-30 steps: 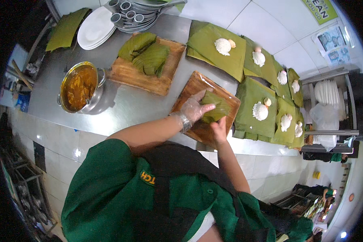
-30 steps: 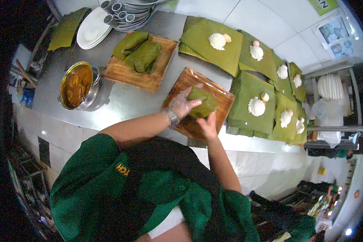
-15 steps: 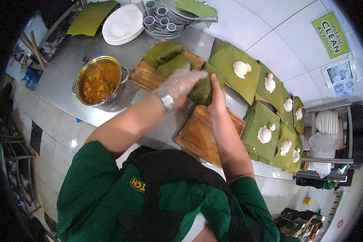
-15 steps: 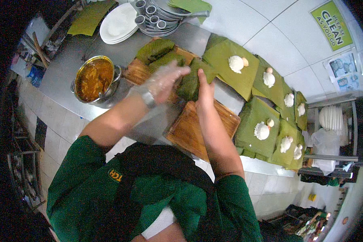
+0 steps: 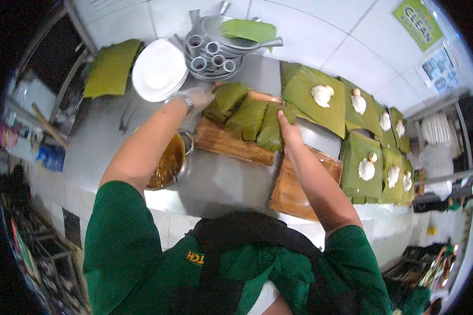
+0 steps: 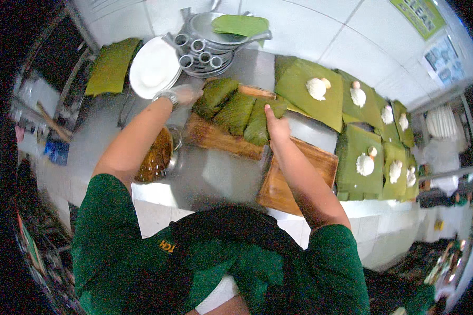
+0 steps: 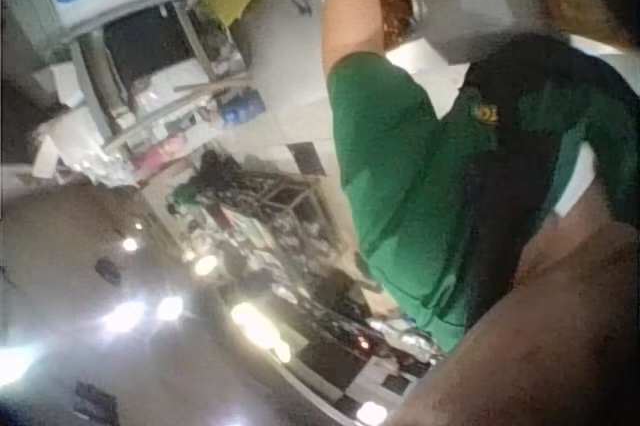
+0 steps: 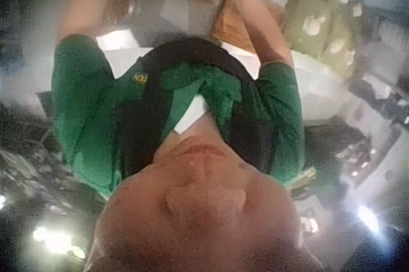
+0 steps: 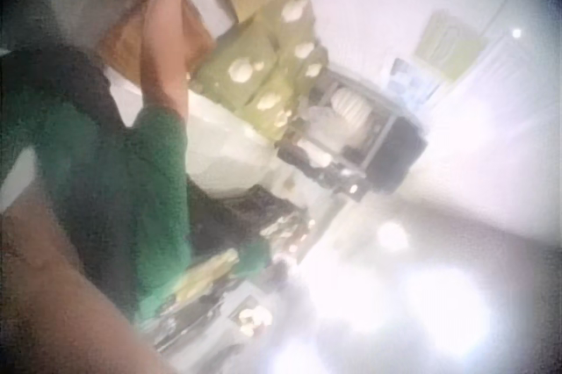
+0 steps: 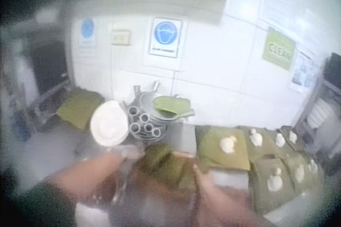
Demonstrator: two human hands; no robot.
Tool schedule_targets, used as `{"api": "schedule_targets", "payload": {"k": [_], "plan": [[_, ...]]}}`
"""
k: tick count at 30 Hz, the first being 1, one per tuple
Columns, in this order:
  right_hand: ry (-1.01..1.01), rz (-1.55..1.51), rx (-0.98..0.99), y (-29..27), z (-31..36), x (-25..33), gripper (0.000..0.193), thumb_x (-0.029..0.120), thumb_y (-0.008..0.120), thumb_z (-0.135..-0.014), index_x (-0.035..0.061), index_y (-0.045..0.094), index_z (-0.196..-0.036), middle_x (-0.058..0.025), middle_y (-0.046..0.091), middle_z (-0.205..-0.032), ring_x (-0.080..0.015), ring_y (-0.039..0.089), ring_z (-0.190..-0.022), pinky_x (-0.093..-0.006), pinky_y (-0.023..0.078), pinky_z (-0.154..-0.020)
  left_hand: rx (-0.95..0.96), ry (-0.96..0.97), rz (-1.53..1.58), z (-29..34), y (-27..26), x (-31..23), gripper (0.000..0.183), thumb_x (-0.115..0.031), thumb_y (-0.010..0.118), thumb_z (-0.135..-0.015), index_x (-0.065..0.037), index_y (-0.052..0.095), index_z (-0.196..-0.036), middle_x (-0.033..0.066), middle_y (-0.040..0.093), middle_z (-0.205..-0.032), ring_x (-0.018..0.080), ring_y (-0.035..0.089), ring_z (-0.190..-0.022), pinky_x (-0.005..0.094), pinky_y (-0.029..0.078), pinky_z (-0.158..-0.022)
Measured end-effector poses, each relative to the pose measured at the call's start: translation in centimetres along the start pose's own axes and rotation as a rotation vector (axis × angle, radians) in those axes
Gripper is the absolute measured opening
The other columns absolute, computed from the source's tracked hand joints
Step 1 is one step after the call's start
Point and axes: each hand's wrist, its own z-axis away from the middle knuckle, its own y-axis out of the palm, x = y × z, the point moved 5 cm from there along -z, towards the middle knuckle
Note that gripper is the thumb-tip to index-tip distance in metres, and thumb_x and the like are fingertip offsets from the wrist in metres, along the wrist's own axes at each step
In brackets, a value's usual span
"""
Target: The person scoops a yellow curry from a metal pot onto banana leaves that already contain rice and a hard-boiled egg. They then fold the banana leaves into packets and place them on a wooden tray. The process is repeated for multiple packets.
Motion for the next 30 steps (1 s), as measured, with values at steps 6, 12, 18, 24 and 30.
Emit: {"api": "schedule_targets", "payload": {"k": [6,12,18,24,30], "plan": [[0.132,-0.027,0.084,1.3,-0.3,-1.6,0.075,0.051,0.065,-0.088,-0.0034,0.045,-0.136,-0.0202,0.058,-0.129,-0.0307,0.058,-0.114,-0.0416,0.046,-0.096,0.096,-0.090,0.468,-2.4,2.9,1.3,0.078,-0.068,0.037,-0.094,-0.006,0.047,-0.141,0.0159,0.046,-0.147,0.0335,0.047,-0.133,0.0512,0.041,-0.105],[0.180,-0.069,0.004,1.3,2.0,-0.7,0.081,0.046,0.068,-0.088,-0.0010,0.028,-0.140,-0.0221,0.048,-0.137,-0.0325,0.050,-0.125,-0.0453,0.042,-0.104,0.435,-0.091,1.017,-1.9,4.4,-1.1,0.079,-0.068,0.046,-0.092,-0.011,0.041,-0.146,0.0138,0.042,-0.150,0.0338,0.041,-0.137,0.0584,0.035,-0.108],[0.075,-0.337,0.090,-1.9,2.2,0.2,0.084,0.037,0.070,-0.088,-0.0046,0.025,-0.145,-0.0225,0.049,-0.137,-0.0291,0.053,-0.122,-0.0386,0.047,-0.099,0.347,-0.115,1.025,-1.2,4.7,-5.6,0.071,-0.065,0.048,-0.093,-0.013,0.049,-0.141,0.0063,0.054,-0.141,0.0239,0.051,-0.129,0.0491,0.041,-0.106],[-0.039,-0.003,-0.128,-9.1,5.5,2.1,0.079,0.046,0.073,-0.081,0.0007,0.044,-0.139,-0.0200,0.061,-0.127,-0.0312,0.060,-0.116,-0.0408,0.048,-0.100,0.196,-0.159,0.852,1.8,5.4,-8.4,0.068,-0.061,0.045,-0.096,-0.013,0.046,-0.143,0.0066,0.054,-0.140,0.0259,0.055,-0.125,0.0448,0.042,-0.106],[-0.063,0.057,-0.156,-22.2,13.0,1.0,0.092,0.046,0.076,-0.080,-0.0014,0.034,-0.146,-0.0253,0.051,-0.137,-0.0305,0.051,-0.127,-0.0375,0.041,-0.107,0.631,0.209,1.209,9.3,17.0,-17.6,0.074,-0.065,0.039,-0.097,-0.009,0.041,-0.145,0.0109,0.054,-0.139,0.0315,0.058,-0.118,0.0466,0.046,-0.100]]}}
